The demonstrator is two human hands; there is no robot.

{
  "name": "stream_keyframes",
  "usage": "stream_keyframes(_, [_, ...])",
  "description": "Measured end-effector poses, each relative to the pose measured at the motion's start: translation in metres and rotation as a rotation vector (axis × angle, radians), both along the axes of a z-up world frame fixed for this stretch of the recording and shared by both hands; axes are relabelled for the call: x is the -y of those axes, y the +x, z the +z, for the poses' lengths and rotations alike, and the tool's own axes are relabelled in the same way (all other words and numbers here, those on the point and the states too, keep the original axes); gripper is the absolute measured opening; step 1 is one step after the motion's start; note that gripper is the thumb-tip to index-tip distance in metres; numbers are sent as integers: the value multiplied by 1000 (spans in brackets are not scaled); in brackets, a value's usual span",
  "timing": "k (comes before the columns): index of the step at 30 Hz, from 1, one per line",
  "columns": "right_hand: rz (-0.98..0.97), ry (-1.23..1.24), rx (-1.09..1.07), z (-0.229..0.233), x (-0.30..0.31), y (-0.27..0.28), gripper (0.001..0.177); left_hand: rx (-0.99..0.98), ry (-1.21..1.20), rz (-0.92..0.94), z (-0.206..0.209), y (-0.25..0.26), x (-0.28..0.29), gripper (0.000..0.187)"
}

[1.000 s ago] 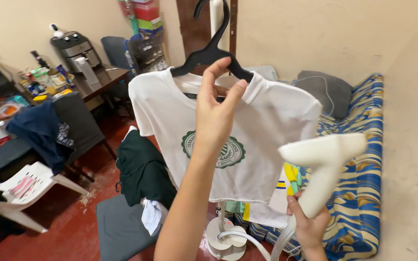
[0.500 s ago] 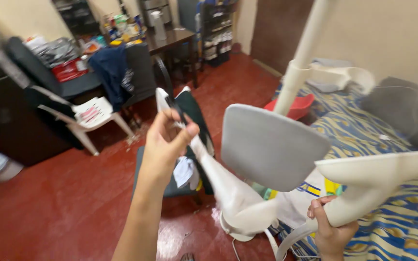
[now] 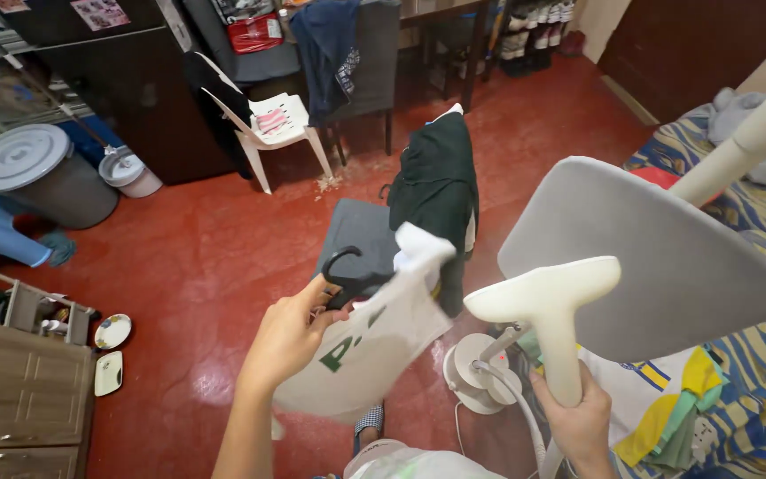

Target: The person steams a white t-shirt with a green logo on the front and 'P.E.' on the back using a handheld garment steamer. The shirt is hung on a hanger and steamed on both sides. The person then picks up a dark green garment and places it on a hanger.

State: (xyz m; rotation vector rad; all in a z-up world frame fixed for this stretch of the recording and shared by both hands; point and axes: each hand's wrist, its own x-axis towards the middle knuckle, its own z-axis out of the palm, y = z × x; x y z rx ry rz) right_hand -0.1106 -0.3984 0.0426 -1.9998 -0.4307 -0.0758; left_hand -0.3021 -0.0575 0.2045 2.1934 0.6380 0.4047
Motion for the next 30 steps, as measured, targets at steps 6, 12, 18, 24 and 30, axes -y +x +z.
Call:
stream_keyframes(6, [-99,266,6,-3,10,8,20,4,192,-205,48,30,3,25])
stream_keyframes(12, [-246,555,121,17,37,2,13,213,301,-522,103,108,22,26])
stream_keyframes(18, [-437,693,234,39,60,-16,11,487,112,-748,144,218,54,28])
stream_keyframes(24, [-502,714,275,37,72,-27,13,706,54,-763,190,317,87,22])
stream_keyframes(30, [-567,615,293,31,76,-34,16,780,39,-966,205,369,121,24])
